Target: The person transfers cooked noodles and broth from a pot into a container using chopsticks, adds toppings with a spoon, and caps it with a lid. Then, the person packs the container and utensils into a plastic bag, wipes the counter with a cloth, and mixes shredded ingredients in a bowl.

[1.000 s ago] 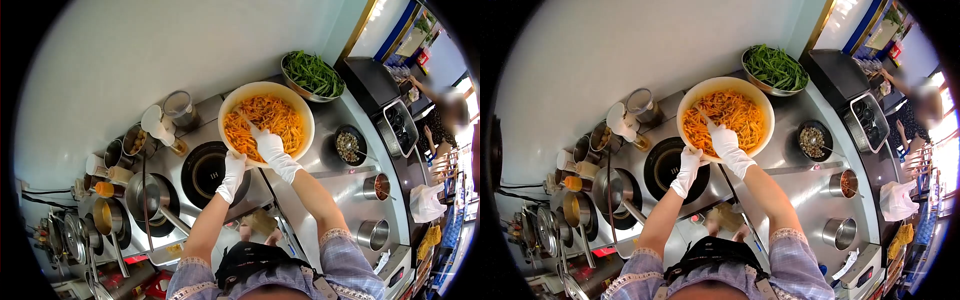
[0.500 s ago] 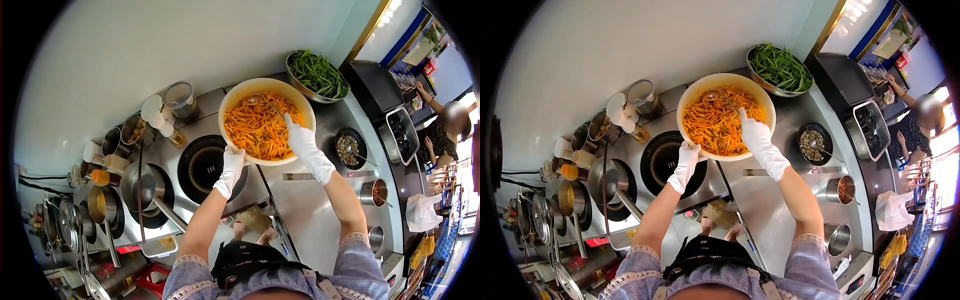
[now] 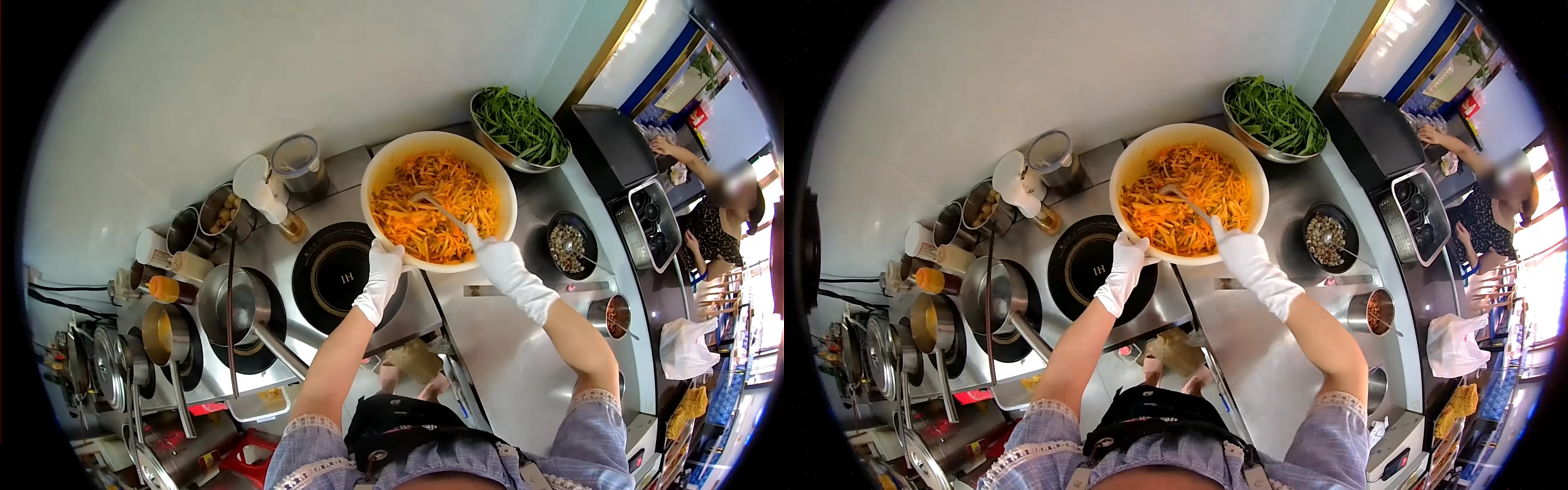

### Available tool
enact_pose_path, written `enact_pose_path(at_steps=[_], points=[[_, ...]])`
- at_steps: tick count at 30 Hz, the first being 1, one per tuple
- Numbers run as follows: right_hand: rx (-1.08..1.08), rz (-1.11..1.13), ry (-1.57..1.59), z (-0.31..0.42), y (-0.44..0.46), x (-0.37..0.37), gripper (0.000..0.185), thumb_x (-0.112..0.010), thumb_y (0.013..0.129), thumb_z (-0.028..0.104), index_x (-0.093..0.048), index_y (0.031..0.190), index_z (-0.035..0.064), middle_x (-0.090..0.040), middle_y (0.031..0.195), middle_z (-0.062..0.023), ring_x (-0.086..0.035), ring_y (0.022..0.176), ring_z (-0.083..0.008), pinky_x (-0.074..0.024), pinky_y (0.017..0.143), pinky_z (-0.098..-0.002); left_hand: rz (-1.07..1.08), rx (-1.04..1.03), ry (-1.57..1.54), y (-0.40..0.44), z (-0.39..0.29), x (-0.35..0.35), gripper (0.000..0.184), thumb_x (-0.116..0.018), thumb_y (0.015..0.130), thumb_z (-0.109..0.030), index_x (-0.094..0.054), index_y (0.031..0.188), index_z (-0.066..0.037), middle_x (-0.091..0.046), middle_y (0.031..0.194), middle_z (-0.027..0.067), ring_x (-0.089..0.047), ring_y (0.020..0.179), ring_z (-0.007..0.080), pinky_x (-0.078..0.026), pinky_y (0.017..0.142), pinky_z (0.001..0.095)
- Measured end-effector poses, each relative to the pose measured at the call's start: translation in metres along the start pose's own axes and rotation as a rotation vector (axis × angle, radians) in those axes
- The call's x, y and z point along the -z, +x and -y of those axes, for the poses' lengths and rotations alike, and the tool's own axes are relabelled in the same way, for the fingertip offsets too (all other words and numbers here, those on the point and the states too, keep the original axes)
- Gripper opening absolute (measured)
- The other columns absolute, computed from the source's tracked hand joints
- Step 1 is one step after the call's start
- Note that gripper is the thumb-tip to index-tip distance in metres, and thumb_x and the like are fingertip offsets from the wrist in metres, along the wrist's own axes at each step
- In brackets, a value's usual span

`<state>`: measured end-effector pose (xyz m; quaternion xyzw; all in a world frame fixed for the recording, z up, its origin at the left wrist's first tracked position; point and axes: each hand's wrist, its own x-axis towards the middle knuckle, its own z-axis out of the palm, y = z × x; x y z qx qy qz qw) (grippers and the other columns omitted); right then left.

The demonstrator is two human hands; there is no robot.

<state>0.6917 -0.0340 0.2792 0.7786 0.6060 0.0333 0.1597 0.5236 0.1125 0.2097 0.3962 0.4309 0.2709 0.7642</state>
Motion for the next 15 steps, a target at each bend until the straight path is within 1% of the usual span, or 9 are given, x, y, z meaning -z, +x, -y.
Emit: enact_pose_path(at_steps=[1, 3, 4, 7, 10, 11, 12, 14, 15], points=[[-0.001, -0.001, -0.003, -0.006, -0.007, 0.001, 0.057, -0.049, 0.082, 0.007, -0.035, 0.138, 0.0044, -0.063, 0.07, -0.0081, -0.063, 0.054, -0.0224, -0.0502, 0.047, -0.0354, 0.002, -0.002, -0.002, 0.0, 0.0, 0.0, 0.027, -0.049, 0.086, 0.005, -0.039, 0.11, 0.002, -0.054, 0.106, 0.0166, -0.064, 0.085, 0.0288, -0.06, 0.061, 0.0358], [-0.035, -0.079, -0.05, -0.017, -0.019, 0.002, 0.061, -0.051, 0.079, 0.008, -0.037, 0.139, 0.0101, -0.06, 0.067, -0.0074, -0.061, 0.049, -0.0204, -0.0477, 0.043, -0.0339, 0.007, -0.018, 0.039, 0.001, 0.003, 0.001, 0.027, -0.048, 0.088, 0.002, -0.04, 0.114, 0.002, -0.055, 0.109, 0.0172, -0.064, 0.09, 0.0296, -0.06, 0.067, 0.0401], [-0.034, -0.079, -0.051, -0.019, -0.024, 0.007, 0.061, -0.051, 0.079, 0.008, -0.037, 0.139, 0.0101, -0.06, 0.067, -0.0074, -0.061, 0.049, -0.0204, -0.0477, 0.043, -0.0339, 0.007, -0.018, 0.037, 0.001, 0.003, 0.001, 0.027, -0.048, 0.088, 0.002, -0.04, 0.114, 0.002, -0.055, 0.109, 0.0172, -0.064, 0.09, 0.0296, -0.06, 0.067, 0.0401], [-0.077, -0.187, -0.233, -0.022, -0.045, 0.034, 0.065, -0.054, 0.075, 0.009, -0.04, 0.139, 0.012, -0.05, 0.059, -0.0022, -0.054, 0.042, -0.014, -0.0417, 0.037, -0.0289, 0.031, -0.035, 0.03, 0.002, 0.004, 0.003, 0.026, -0.048, 0.088, 0.001, -0.039, 0.113, 0.002, -0.054, 0.111, 0.0165, -0.064, 0.091, 0.0287, -0.06, 0.067, 0.0394], [-0.087, -0.201, -0.264, -0.009, -0.067, 0.065, 0.066, -0.054, 0.074, 0.009, -0.039, 0.139, 0.0123, -0.05, 0.059, -0.0022, -0.052, 0.041, -0.0139, -0.0413, 0.036, -0.0283, 0.035, -0.027, -0.001, 0.001, 0.005, 0.003, 0.026, -0.049, 0.089, 0.001, -0.04, 0.112, 0.001, -0.054, 0.111, 0.0162, -0.064, 0.091, 0.0282, -0.06, 0.066, 0.0385], [-0.073, -0.209, -0.234, -0.002, -0.072, 0.067, 0.067, -0.054, 0.074, 0.009, -0.039, 0.139, 0.012, -0.05, 0.058, -0.0019, -0.052, 0.041, -0.0135, -0.0412, 0.036, -0.0278, 0.033, -0.049, -0.01, 0.0, 0.006, 0.003, 0.025, -0.05, 0.088, 0.0, -0.04, 0.112, 0.001, -0.055, 0.107, 0.0159, -0.064, 0.088, 0.0275, -0.06, 0.064, 0.0376], [-0.054, -0.185, -0.232, 0.008, -0.076, 0.071, 0.066, -0.054, 0.076, 0.009, -0.038, 0.14, 0.0118, -0.052, 0.06, -0.0028, -0.053, 0.042, -0.0136, -0.0414, 0.037, -0.0293, 0.045, -0.047, -0.008, 0.001, 0.006, 0.004, 0.025, -0.05, 0.088, 0.0, -0.04, 0.112, 0.001, -0.055, 0.107, 0.0159, -0.064, 0.088, 0.0275, -0.06, 0.064, 0.0376], [-0.004, -0.177, -0.124, 0.028, -0.079, 0.068, 0.062, -0.053, 0.078, 0.009, -0.038, 0.139, 0.0081, -0.055, 0.062, -0.0036, -0.054, 0.043, -0.0144, -0.0417, 0.037, -0.0313, 0.04, -0.103, 0.07, 0.002, 0.007, 0.005, 0.026, -0.051, 0.088, -0.001, -0.04, 0.111, 0.001, -0.056, 0.104, 0.0159, -0.065, 0.084, 0.0271, -0.06, 0.061, 0.0371], [0.008, -0.11, -0.102, 0.04, -0.075, 0.052, 0.06, -0.053, 0.079, 0.01, -0.039, 0.137, 0.0059, -0.057, 0.065, -0.0041, -0.055, 0.045, -0.0151, -0.0422, 0.038, -0.0318, 0.025, -0.067, 0.07, 0.0, 0.006, 0.004, 0.026, -0.053, 0.087, -0.001, -0.039, 0.11, 0.001, -0.056, 0.102, 0.0162, -0.065, 0.081, 0.0272, -0.06, 0.059, 0.0369]])
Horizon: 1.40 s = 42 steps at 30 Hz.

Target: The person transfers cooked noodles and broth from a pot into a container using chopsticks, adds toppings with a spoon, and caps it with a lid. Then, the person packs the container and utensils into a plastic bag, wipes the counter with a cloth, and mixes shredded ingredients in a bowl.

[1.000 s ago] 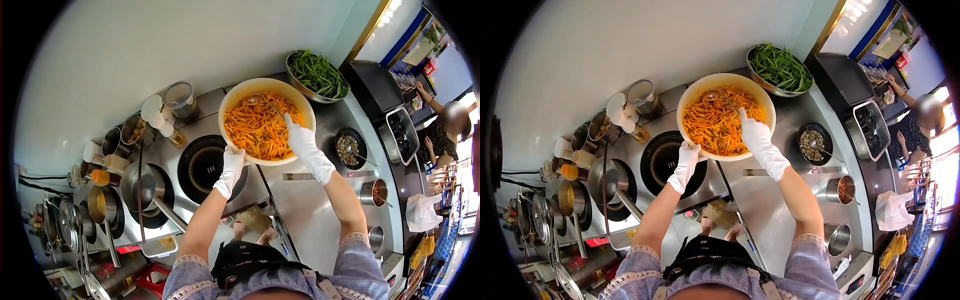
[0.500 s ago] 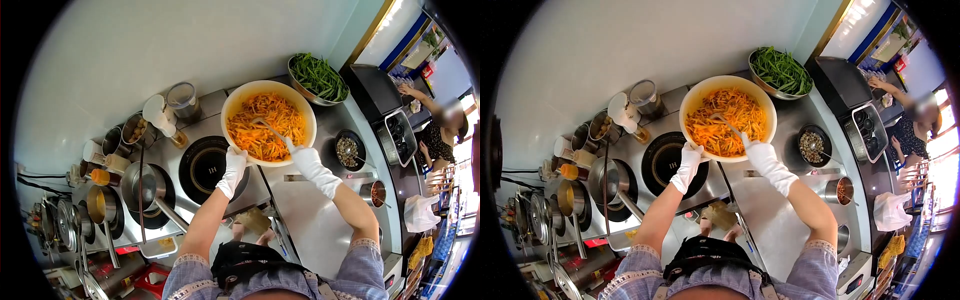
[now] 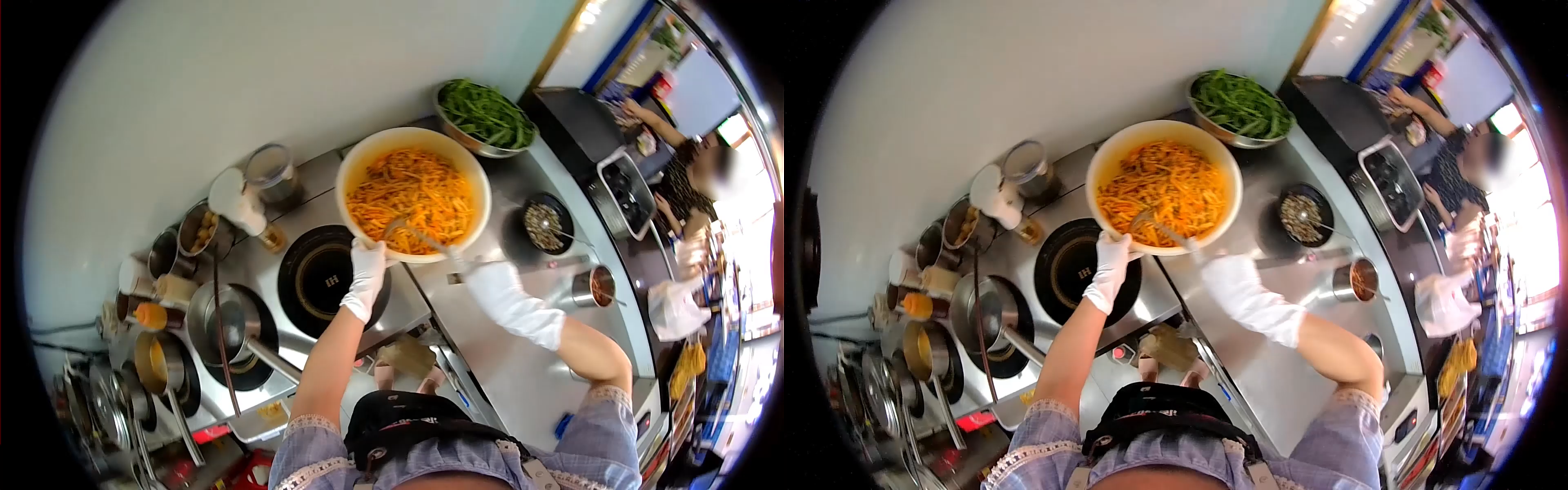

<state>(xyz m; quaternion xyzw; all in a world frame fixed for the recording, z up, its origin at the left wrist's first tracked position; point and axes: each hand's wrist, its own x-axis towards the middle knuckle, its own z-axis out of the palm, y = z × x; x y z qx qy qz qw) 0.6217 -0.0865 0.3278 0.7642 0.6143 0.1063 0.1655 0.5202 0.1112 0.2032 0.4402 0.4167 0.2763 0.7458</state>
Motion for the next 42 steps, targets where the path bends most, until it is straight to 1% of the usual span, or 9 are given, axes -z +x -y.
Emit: enact_pose_path(at_steps=[8, 12, 18, 19, 22, 27, 35, 38, 42], points=[[-0.15, 0.258, 0.283, 0.063, 0.058, -0.005, 0.056, -0.05, 0.083, 0.011, -0.037, 0.135, -0.0055, -0.067, 0.088, -0.0118, -0.065, 0.079, -0.0214, -0.0519, 0.059, -0.0327, 0.047, 0.015, -0.024, 0.0, -0.001, -0.002, 0.025, -0.045, 0.09, 0.004, -0.035, 0.113, 0.005, -0.055, 0.105, 0.0208, -0.065, 0.083, 0.0302, -0.06, 0.067, 0.0396], [-0.254, 0.237, 0.221, 0.076, 0.099, -0.024, 0.057, -0.052, 0.083, 0.013, -0.037, 0.135, -0.0053, -0.066, 0.086, -0.006, -0.065, 0.081, -0.0212, -0.0523, 0.059, -0.0323, 0.109, -0.018, -0.057, 0.002, 0.004, 0.002, 0.027, -0.048, 0.088, 0.003, -0.038, 0.113, 0.004, -0.058, 0.101, 0.0186, -0.066, 0.076, 0.0266, -0.059, 0.057, 0.0343], [-0.274, 0.141, 0.126, 0.068, 0.144, -0.068, 0.058, -0.053, 0.082, 0.014, -0.037, 0.136, -0.0015, -0.066, 0.08, -0.009, -0.065, 0.065, -0.0201, -0.053, 0.053, -0.0319, 0.0, 0.013, 0.021, -0.002, -0.004, -0.001, 0.021, -0.049, 0.089, 0.001, -0.041, 0.108, 0.006, -0.056, 0.099, 0.0182, -0.066, 0.078, 0.0279, -0.06, 0.06, 0.0356], [-0.227, 0.159, 0.142, 0.063, 0.136, -0.058, 0.059, -0.055, 0.081, 0.015, -0.037, 0.134, -0.0054, -0.067, 0.082, -0.0094, -0.065, 0.071, -0.0197, -0.0528, 0.054, -0.0306, 0.014, 0.008, 0.008, -0.002, -0.005, -0.001, 0.022, -0.048, 0.089, 0.001, -0.039, 0.108, 0.007, -0.056, 0.101, 0.0193, -0.066, 0.08, 0.0295, -0.061, 0.062, 0.0366], [-0.14, 0.161, 0.143, 0.038, 0.094, -0.051, 0.055, -0.054, 0.081, 0.014, -0.04, 0.13, -0.006, -0.067, 0.078, -0.0094, -0.066, 0.067, -0.0211, -0.0529, 0.055, -0.0308, 0.018, 0.041, -0.007, -0.002, -0.008, 0.0, 0.022, -0.049, 0.089, 0.002, -0.039, 0.108, 0.006, -0.056, 0.102, 0.0199, -0.066, 0.082, 0.0304, -0.061, 0.063, 0.0378], [-0.124, 0.159, 0.076, 0.011, 0.058, -0.026, 0.051, -0.053, 0.081, 0.01, -0.042, 0.13, 0.002, -0.064, 0.07, -0.0062, -0.065, 0.063, -0.0226, -0.0523, 0.052, -0.0343, -0.011, 0.041, -0.022, 0.004, 0.0, 0.0, 0.026, -0.049, 0.087, 0.002, -0.038, 0.111, 0.006, -0.054, 0.106, 0.021, -0.065, 0.086, 0.0322, -0.061, 0.063, 0.0392], [-0.236, -0.1, 0.257, 0.023, 0.149, -0.025, 0.05, -0.053, 0.08, 0.009, -0.046, 0.129, 0.0038, -0.061, 0.064, -0.0037, -0.064, 0.058, -0.0202, -0.0503, 0.047, -0.0323, 0.008, 0.033, -0.033, 0.002, -0.001, 0.0, 0.026, -0.049, 0.088, 0.002, -0.038, 0.111, 0.004, -0.053, 0.109, 0.0186, -0.064, 0.09, 0.0319, -0.061, 0.065, 0.0393], [-0.009, -0.075, -0.011, 0.045, 0.148, -0.058, 0.059, -0.054, 0.078, 0.01, -0.04, 0.134, -0.0024, -0.061, 0.069, -0.0028, -0.059, 0.059, -0.0158, -0.0495, 0.047, -0.03, 0.012, 0.037, -0.02, 0.004, -0.001, 0.001, 0.026, -0.049, 0.088, 0.002, -0.04, 0.112, 0.004, -0.054, 0.107, 0.0181, -0.064, 0.089, 0.0301, -0.061, 0.064, 0.0376], [0.062, -0.015, -0.006, 0.022, 0.098, -0.072, 0.059, -0.054, 0.078, 0.01, -0.04, 0.134, -0.0004, -0.06, 0.071, -0.0048, -0.059, 0.056, -0.0161, -0.0492, 0.046, -0.0306, 0.005, 0.06, 0.009, -0.001, -0.008, -0.001, 0.025, -0.049, 0.088, 0.001, -0.041, 0.112, 0.004, -0.056, 0.106, 0.0174, -0.065, 0.087, 0.0282, -0.06, 0.063, 0.0363]])
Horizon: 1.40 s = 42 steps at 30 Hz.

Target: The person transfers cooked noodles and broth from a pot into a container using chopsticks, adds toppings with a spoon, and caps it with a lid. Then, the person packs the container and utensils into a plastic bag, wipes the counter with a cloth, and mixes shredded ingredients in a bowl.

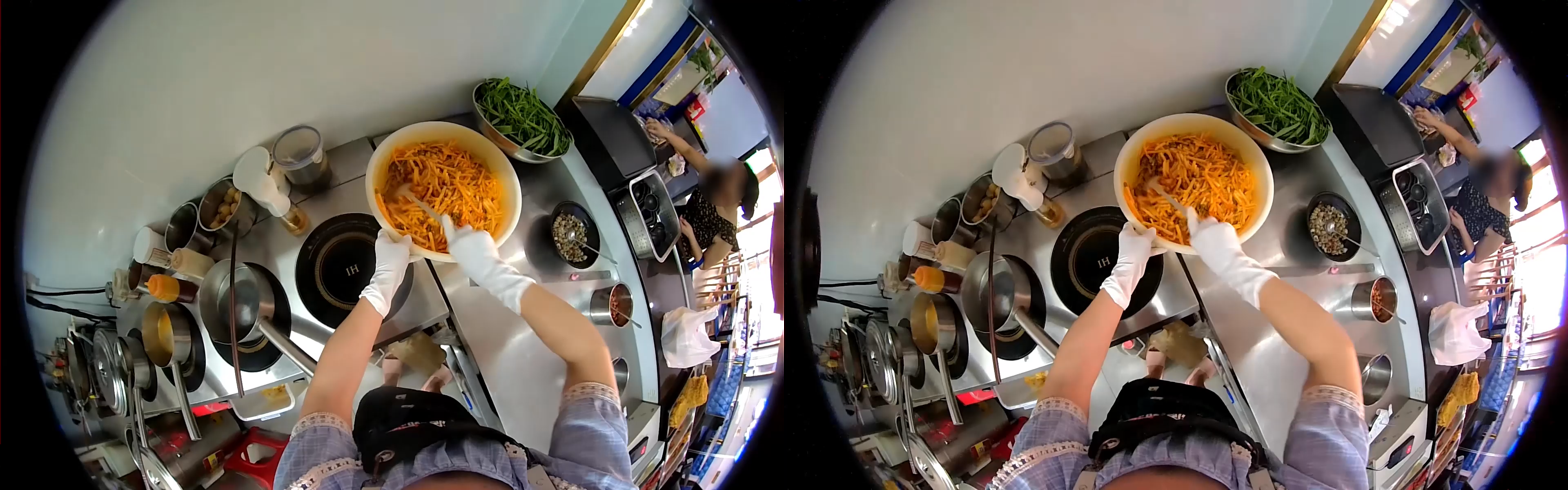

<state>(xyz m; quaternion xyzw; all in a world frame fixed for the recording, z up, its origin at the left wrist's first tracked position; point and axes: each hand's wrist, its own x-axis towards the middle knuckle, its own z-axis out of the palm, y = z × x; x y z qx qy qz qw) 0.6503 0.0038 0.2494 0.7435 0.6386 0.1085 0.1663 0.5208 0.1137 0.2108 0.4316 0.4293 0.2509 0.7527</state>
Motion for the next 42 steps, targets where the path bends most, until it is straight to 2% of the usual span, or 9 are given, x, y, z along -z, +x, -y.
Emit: enact_pose_path(at_steps=[5, 11, 17, 20, 23, 27, 32, 36, 42], points=[[-0.072, 0.068, -0.052, -0.034, -0.046, 0.047, 0.06, -0.054, 0.078, 0.01, -0.041, 0.137, 0.0084, -0.055, 0.065, -0.0039, -0.057, 0.047, -0.0174, -0.0472, 0.041, -0.0315, -0.014, -0.02, -0.009, 0.003, 0.006, 0.001, 0.026, -0.05, 0.088, 0.0, -0.041, 0.112, 0.001, -0.055, 0.107, 0.0152, -0.064, 0.087, 0.027, -0.06, 0.063, 0.0364], [-0.002, 0.094, -0.081, -0.023, -0.083, 0.1, 0.058, -0.053, 0.079, 0.011, -0.041, 0.136, 0.0074, -0.061, 0.069, -0.0068, -0.059, 0.049, -0.017, -0.0467, 0.041, -0.0315, 0.009, -0.023, -0.027, 0.001, 0.005, 0.002, 0.027, -0.049, 0.089, 0.0, -0.04, 0.114, 0.001, -0.054, 0.109, 0.0153, -0.063, 0.089, 0.0269, -0.06, 0.066, 0.0369], [-0.147, 0.215, 0.248, 0.027, -0.015, 0.047, 0.054, -0.051, 0.084, 0.014, -0.039, 0.135, -0.0001, -0.065, 0.076, -0.0079, -0.065, 0.064, -0.0212, -0.0535, 0.055, -0.0351, 0.006, -0.002, -0.036, 0.003, 0.008, 0.002, 0.027, -0.048, 0.089, 0.002, -0.039, 0.115, 0.001, -0.053, 0.111, 0.0169, -0.063, 0.092, 0.0292, -0.06, 0.069, 0.0393], [-0.264, 0.163, 0.167, 0.034, 0.03, 0.017, 0.054, -0.051, 0.085, 0.015, -0.038, 0.135, -0.0001, -0.066, 0.079, -0.008, -0.066, 0.067, -0.021, -0.0539, 0.057, -0.0343, 0.005, -0.016, -0.046, 0.004, 0.008, 0.002, 0.028, -0.048, 0.088, 0.003, -0.039, 0.114, 0.002, -0.055, 0.108, 0.0178, -0.064, 0.089, 0.0291, -0.06, 0.069, 0.0384], [-0.373, 0.214, 0.345, 0.008, 0.039, 0.016, 0.047, -0.048, 0.088, 0.015, -0.04, 0.133, 0.0044, -0.067, 0.083, -0.0109, -0.067, 0.074, -0.0248, -0.054, 0.058, -0.037, 0.027, -0.031, -0.066, 0.003, 0.007, 0.004, 0.027, -0.048, 0.088, 0.003, -0.04, 0.114, 0.002, -0.055, 0.108, 0.0178, -0.064, 0.09, 0.0297, -0.06, 0.069, 0.0386], [-0.359, 0.23, 0.459, 0.01, 0.027, 0.022, 0.043, -0.046, 0.089, 0.015, -0.042, 0.13, 0.0035, -0.067, 0.085, -0.0137, -0.068, 0.077, -0.0248, -0.0535, 0.058, -0.0386, 0.018, -0.001, -0.051, 0.006, 0.008, 0.005, 0.027, -0.048, 0.088, 0.003, -0.04, 0.114, 0.003, -0.055, 0.109, 0.0185, -0.064, 0.089, 0.0299, -0.06, 0.07, 0.0388], [-0.057, 0.096, 0.106, 0.016, -0.028, 0.025, 0.06, -0.052, 0.08, 0.012, -0.037, 0.138, 0.0074, -0.06, 0.072, -0.0065, -0.062, 0.06, -0.0193, -0.0498, 0.048, -0.0341, 0.036, 0.013, -0.016, 0.004, 0.006, 0.007, 0.026, -0.047, 0.089, 0.003, -0.04, 0.114, 0.003, -0.056, 0.108, 0.0189, -0.064, 0.091, 0.0305, -0.059, 0.072, 0.0405], [-0.056, 0.078, -0.056, -0.015, -0.051, 0.035, 0.061, -0.053, 0.079, 0.011, -0.039, 0.138, 0.0106, -0.056, 0.068, -0.0066, -0.058, 0.048, -0.0185, -0.0471, 0.04, -0.0339, 0.043, -0.001, -0.046, 0.001, 0.004, 0.005, 0.025, -0.047, 0.09, 0.002, -0.04, 0.115, 0.003, -0.057, 0.107, 0.0184, -0.064, 0.09, 0.029, -0.059, 0.073, 0.0405], [-0.159, -0.057, 0.029, -0.019, -0.03, 0.068, 0.056, -0.054, 0.079, 0.009, -0.042, 0.134, 0.0091, -0.056, 0.066, -0.0056, -0.06, 0.048, -0.0184, -0.0482, 0.041, -0.0309, 0.057, -0.009, -0.059, 0.001, 0.004, 0.006, 0.027, -0.046, 0.091, 0.001, -0.04, 0.117, 0.002, -0.056, 0.11, 0.0173, -0.064, 0.092, 0.0281, -0.059, 0.074, 0.0404]])
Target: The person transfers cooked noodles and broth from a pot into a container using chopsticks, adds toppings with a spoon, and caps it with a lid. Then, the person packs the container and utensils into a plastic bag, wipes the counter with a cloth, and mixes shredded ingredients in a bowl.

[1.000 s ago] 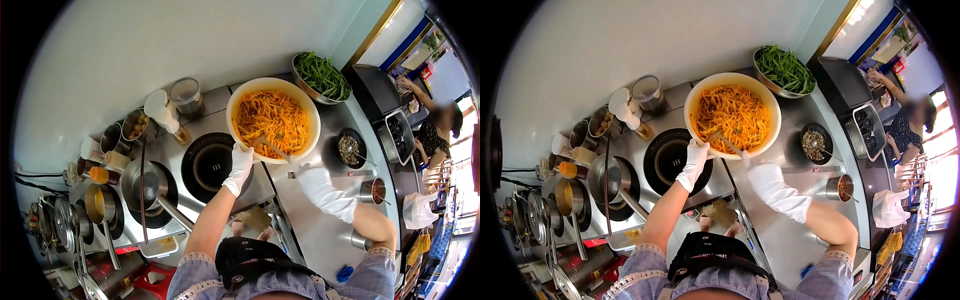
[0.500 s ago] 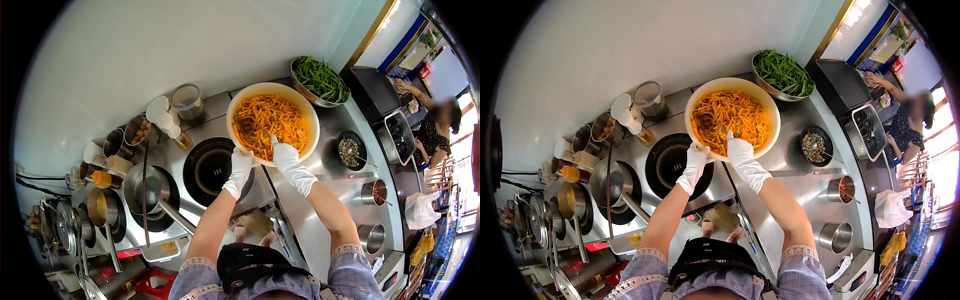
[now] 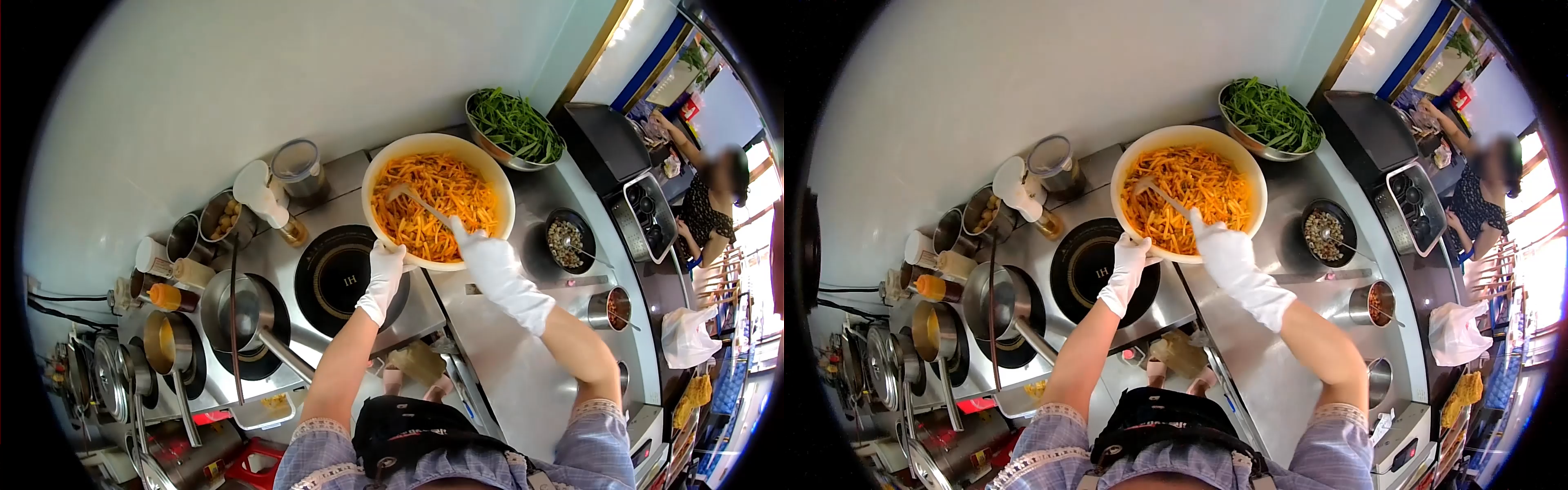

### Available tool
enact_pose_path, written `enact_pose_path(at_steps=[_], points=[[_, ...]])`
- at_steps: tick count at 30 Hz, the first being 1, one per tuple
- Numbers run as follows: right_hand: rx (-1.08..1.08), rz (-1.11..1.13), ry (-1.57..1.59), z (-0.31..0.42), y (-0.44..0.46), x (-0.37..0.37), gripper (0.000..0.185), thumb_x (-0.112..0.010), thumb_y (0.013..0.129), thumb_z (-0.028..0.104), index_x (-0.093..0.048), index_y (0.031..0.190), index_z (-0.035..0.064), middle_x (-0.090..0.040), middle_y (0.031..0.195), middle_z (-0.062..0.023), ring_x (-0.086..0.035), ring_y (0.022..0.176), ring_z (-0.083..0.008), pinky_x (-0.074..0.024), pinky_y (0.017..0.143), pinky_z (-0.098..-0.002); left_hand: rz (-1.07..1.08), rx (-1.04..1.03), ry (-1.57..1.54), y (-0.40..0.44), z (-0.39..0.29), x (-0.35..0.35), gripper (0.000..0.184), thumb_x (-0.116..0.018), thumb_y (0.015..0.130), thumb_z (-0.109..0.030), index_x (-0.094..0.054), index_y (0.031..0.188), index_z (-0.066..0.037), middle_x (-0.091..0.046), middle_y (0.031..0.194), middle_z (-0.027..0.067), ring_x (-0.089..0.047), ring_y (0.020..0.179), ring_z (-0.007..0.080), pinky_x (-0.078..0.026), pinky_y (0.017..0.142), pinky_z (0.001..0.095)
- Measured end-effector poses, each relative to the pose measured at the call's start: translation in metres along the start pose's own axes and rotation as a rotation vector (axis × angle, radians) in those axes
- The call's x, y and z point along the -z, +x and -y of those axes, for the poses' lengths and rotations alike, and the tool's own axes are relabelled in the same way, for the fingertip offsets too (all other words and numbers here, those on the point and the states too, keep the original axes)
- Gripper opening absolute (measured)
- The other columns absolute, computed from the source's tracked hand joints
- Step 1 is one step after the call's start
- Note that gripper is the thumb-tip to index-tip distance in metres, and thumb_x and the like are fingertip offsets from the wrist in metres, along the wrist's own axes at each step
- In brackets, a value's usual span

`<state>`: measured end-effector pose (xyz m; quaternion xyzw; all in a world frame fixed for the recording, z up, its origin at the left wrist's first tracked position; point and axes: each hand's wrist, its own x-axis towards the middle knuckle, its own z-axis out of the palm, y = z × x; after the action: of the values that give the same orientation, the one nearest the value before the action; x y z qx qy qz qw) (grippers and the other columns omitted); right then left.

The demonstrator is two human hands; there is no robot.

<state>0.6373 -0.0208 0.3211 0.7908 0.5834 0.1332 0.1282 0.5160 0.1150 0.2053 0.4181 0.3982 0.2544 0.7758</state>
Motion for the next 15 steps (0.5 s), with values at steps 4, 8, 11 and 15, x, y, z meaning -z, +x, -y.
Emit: enact_pose_path(at_steps=[4, 8, 11, 15], points=[[-0.014, 0.016, 0.083, 0.034, 0.026, -0.024, 0.056, -0.052, 0.08, 0.009, -0.041, 0.135, 0.0084, -0.057, 0.068, -0.0057, -0.06, 0.048, -0.018, -0.0485, 0.043, -0.0309, -0.004, 0.0, 0.001, -0.001, -0.001, -0.002, 0.024, -0.047, 0.091, 0.0, -0.042, 0.115, 0.002, -0.057, 0.109, 0.0163, -0.064, 0.092, 0.0277, -0.059, 0.074, 0.0403], [0.057, 0.063, 0.081, 0.026, -0.008, -0.043, 0.059, -0.053, 0.08, 0.01, -0.04, 0.137, 0.0116, -0.056, 0.067, -0.0068, -0.059, 0.047, -0.0189, -0.0475, 0.04, -0.0326, -0.027, 0.019, 0.051, -0.002, -0.003, -0.002, 0.023, -0.047, 0.092, 0.0, -0.043, 0.114, 0.003, -0.057, 0.107, 0.0171, -0.065, 0.088, 0.0282, -0.059, 0.074, 0.0399], [0.078, 0.126, 0.033, 0.003, -0.021, -0.024, 0.056, -0.051, 0.08, 0.011, -0.043, 0.135, 0.0098, -0.055, 0.066, -0.0054, -0.058, 0.049, -0.0178, -0.0467, 0.041, -0.0317, -0.007, -0.026, 0.002, 0.002, 0.004, 0.001, 0.023, -0.047, 0.092, -0.001, -0.043, 0.114, 0.003, -0.058, 0.105, 0.0174, -0.065, 0.086, 0.0282, -0.059, 0.073, 0.0397], [0.074, -0.042, 0.036, -0.001, -0.021, -0.012, 0.055, -0.053, 0.079, 0.011, -0.045, 0.134, 0.0096, -0.051, 0.063, -0.0037, -0.056, 0.046, -0.0179, -0.0458, 0.04, -0.0313, 0.013, -0.039, 0.019, 0.002, 0.006, 0.003, 0.023, -0.047, 0.092, -0.001, -0.042, 0.115, 0.002, -0.059, 0.105, 0.0164, -0.065, 0.086, 0.027, -0.058, 0.073, 0.0392]])
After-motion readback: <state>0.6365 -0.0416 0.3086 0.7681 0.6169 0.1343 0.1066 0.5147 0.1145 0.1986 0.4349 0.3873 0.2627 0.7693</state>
